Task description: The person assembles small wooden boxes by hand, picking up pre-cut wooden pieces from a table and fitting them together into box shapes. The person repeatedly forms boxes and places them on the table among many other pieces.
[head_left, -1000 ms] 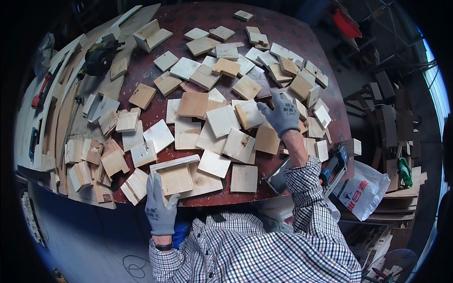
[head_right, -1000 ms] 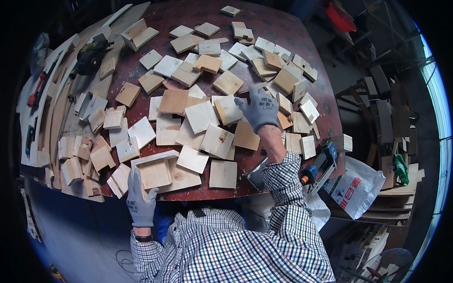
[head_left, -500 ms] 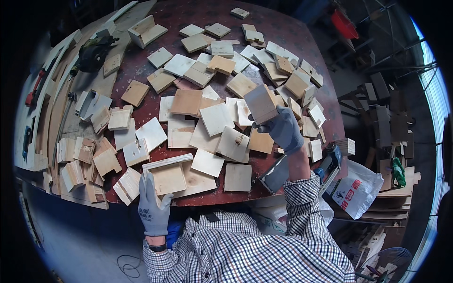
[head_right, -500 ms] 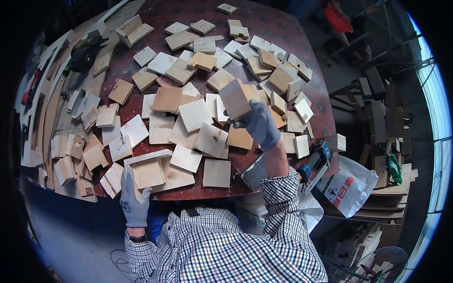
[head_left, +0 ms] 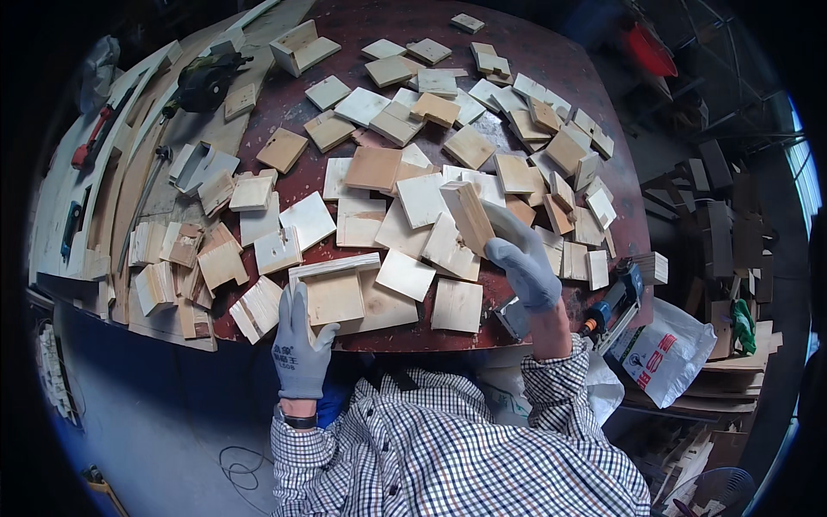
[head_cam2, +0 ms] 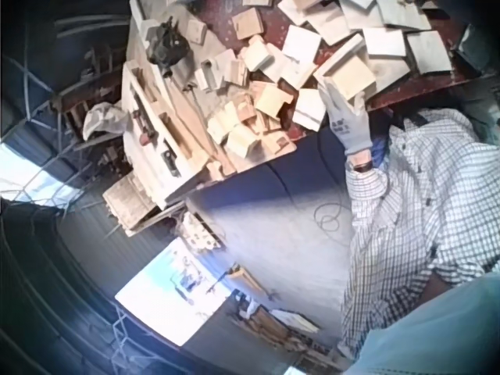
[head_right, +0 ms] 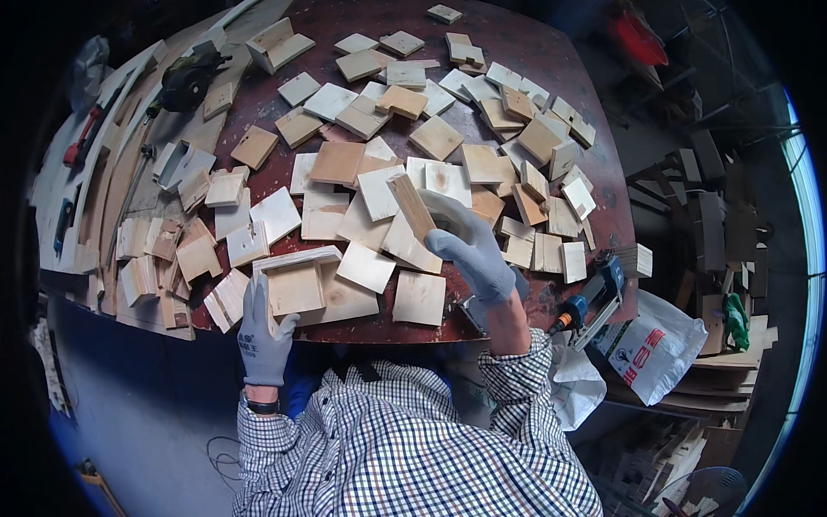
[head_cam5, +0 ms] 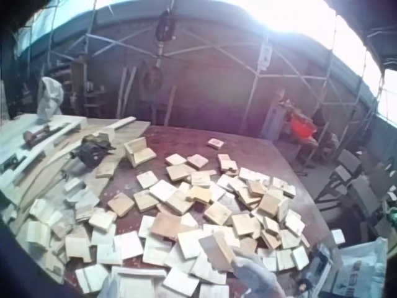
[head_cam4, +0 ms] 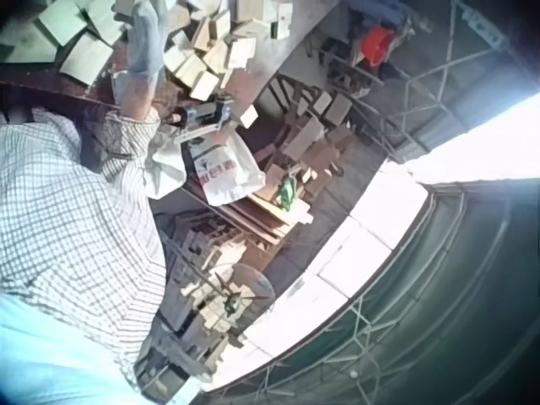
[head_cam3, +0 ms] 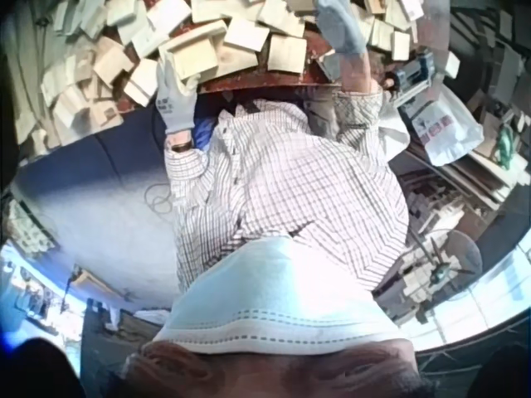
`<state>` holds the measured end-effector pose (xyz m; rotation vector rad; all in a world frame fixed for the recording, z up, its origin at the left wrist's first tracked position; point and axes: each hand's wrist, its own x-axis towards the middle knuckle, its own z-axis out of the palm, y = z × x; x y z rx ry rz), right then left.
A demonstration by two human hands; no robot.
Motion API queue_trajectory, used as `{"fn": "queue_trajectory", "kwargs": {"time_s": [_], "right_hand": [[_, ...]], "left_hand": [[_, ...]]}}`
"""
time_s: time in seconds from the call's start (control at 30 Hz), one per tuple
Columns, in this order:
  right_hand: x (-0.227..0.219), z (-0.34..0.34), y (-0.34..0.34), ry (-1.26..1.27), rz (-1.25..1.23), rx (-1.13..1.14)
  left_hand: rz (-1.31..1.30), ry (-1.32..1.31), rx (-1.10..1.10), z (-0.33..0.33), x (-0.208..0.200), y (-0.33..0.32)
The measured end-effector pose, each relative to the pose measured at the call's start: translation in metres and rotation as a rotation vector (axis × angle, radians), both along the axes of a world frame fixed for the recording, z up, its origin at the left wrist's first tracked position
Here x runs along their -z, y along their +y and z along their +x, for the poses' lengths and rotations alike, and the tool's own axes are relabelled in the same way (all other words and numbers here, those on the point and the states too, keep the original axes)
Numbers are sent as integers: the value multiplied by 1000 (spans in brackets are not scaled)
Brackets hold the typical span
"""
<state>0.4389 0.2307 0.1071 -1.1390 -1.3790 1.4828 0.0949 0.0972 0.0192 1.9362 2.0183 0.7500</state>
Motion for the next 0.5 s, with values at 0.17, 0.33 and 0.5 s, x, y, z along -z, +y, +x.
{"fn": "queue_trajectory", "kwargs": {"time_s": [0.17,0.33,0.5], "right_hand": [[0,-49,-35,-649,695,-215],[42,-96,-52,-836,884,-352],[64,-120,-59,-830,980,-213]], "left_hand": [[20,8,7,2,-3,3],[-16,-15,-1,0,2,0],[-57,-28,-9,2,-4,-3]]}}
